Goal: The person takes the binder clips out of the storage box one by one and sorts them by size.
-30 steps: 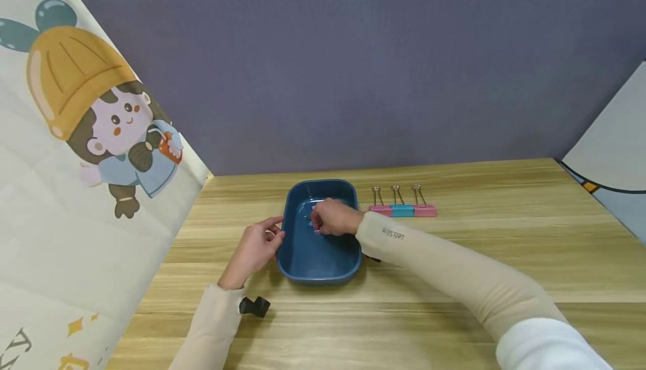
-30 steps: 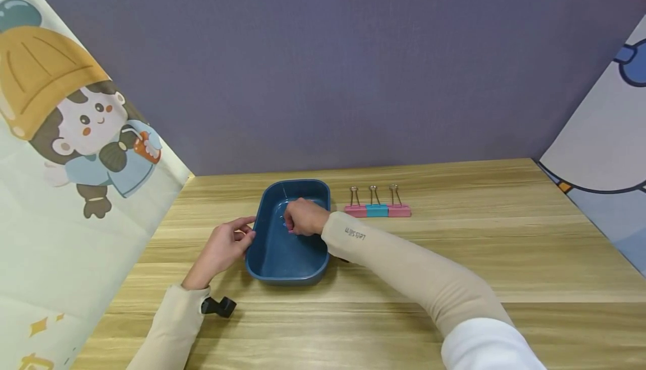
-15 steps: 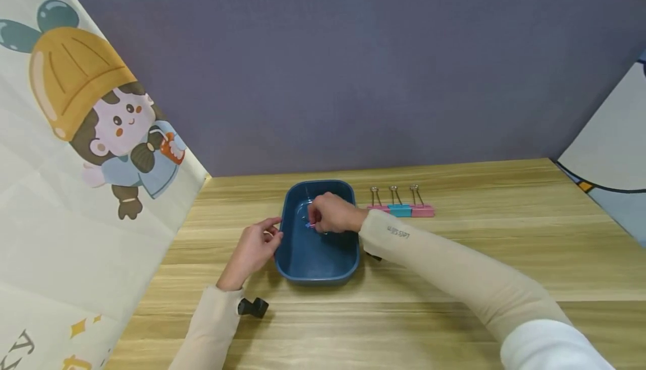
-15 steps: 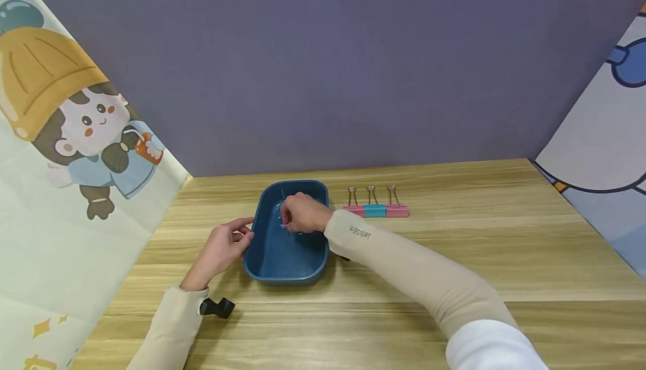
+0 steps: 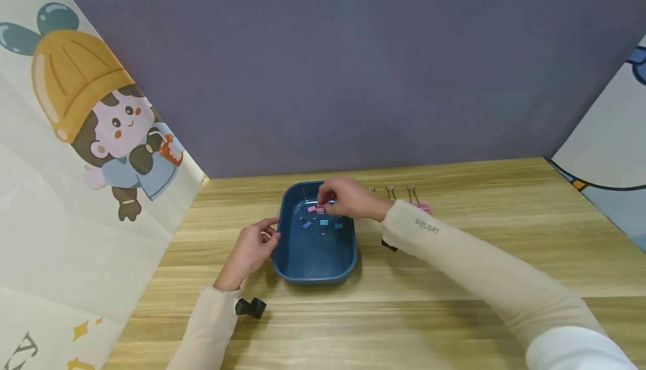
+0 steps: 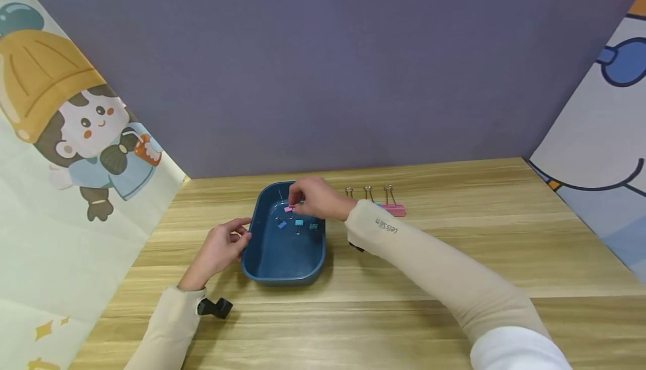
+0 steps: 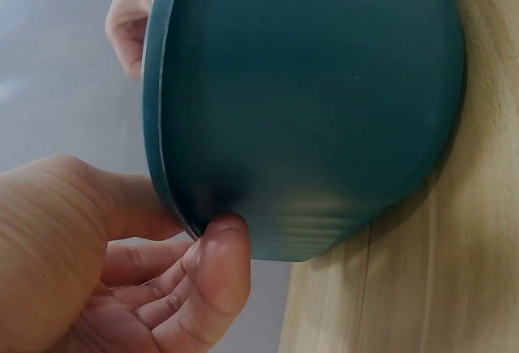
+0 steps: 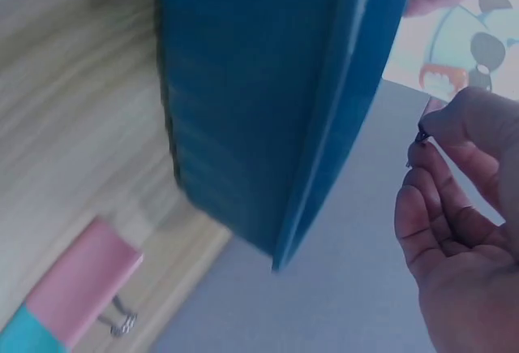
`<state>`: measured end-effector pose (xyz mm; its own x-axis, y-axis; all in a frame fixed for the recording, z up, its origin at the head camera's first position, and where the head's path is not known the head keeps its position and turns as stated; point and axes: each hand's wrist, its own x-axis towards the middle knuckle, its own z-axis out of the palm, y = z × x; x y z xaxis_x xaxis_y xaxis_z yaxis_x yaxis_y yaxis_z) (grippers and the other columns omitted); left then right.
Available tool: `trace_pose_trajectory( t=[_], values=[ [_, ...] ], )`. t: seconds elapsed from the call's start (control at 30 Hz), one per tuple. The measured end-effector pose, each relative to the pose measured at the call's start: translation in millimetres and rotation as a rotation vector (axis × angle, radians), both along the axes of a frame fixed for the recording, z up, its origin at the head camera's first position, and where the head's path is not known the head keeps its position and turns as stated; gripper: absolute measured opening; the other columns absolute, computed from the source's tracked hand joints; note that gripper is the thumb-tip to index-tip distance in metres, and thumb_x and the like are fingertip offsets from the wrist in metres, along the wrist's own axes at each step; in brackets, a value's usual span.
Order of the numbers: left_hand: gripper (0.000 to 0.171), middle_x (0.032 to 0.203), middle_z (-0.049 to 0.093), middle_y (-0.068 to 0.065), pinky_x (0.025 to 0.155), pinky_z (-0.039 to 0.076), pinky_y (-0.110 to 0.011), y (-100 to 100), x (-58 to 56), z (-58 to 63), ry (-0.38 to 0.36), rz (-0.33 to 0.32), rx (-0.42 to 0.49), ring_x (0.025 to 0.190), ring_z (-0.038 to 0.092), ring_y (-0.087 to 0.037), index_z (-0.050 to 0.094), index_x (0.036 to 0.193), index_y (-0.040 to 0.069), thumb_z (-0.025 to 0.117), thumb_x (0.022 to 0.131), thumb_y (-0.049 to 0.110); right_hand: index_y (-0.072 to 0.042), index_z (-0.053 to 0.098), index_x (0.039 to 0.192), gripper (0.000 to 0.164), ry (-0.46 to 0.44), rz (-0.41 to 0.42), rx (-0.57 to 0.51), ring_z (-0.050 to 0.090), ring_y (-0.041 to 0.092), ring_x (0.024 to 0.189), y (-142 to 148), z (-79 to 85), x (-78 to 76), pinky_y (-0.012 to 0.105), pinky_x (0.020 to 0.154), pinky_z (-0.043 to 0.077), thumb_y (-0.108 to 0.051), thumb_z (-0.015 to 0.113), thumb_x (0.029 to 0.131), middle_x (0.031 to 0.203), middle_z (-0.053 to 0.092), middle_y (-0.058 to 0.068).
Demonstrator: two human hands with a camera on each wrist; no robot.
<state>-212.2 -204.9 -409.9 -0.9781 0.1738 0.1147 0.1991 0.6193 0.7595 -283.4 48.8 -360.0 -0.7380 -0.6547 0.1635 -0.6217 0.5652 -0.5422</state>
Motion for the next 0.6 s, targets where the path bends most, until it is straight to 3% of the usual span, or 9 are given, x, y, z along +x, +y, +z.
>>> trace_pose_trajectory(
  t=[0.13, 0.3, 0.43, 0.6],
  values=[
    [0.035, 0.082, 0.057, -0.008, 0.043, 0.051, -0.028, -1, 0.0, -0.9, -0.003, -0.004, -0.006, 0.053, 0.057, -0.014, 0.057, 0.124, -0.003, 0.061, 0.089, 0.003, -0.016, 0.069, 0.088, 0.012, 0.023, -0.029, -0.024, 0.057, 0.012, 0.08, 14, 3.6, 0.3, 0.025, 0.071, 0.051, -0.006, 0.07, 0.081, 0.088, 0.062, -0.006],
    [0.036, 0.083, 0.057, -0.008, 0.042, 0.051, -0.028, -1, -0.1, -1.0, -0.01, -0.002, -0.004, 0.053, 0.057, -0.014, 0.057, 0.124, -0.003, 0.061, 0.089, 0.003, -0.013, 0.071, 0.086, 0.01, 0.082, -0.043, -0.051, 0.058, 0.016, 0.081, 32, 8.5, -0.8, 0.029, 0.071, 0.052, -0.005, 0.07, 0.081, 0.086, 0.061, -0.005],
    [0.036, 0.083, 0.057, -0.009, 0.042, 0.051, -0.028, 0, -0.5, -0.8, -0.014, 0.003, -0.013, 0.054, 0.057, -0.014, 0.057, 0.124, -0.002, 0.061, 0.089, 0.004, -0.009, 0.072, 0.087, 0.008, 0.076, -0.068, -0.069, 0.057, 0.021, 0.084, 45, 10.8, -1.6, 0.032, 0.076, 0.052, -0.003, 0.07, 0.081, 0.086, 0.06, -0.001],
    [0.036, 0.084, 0.057, -0.009, 0.042, 0.051, -0.028, 1, -0.4, -0.3, -0.022, 0.004, -0.02, 0.053, 0.057, -0.015, 0.057, 0.125, -0.002, 0.061, 0.089, 0.004, -0.011, 0.072, 0.085, 0.01, 0.078, -0.075, -0.067, 0.056, 0.017, 0.08, 60, 8.6, -1.2, 0.031, 0.071, 0.052, -0.002, 0.071, 0.081, 0.085, 0.061, -0.002]
  ],
)
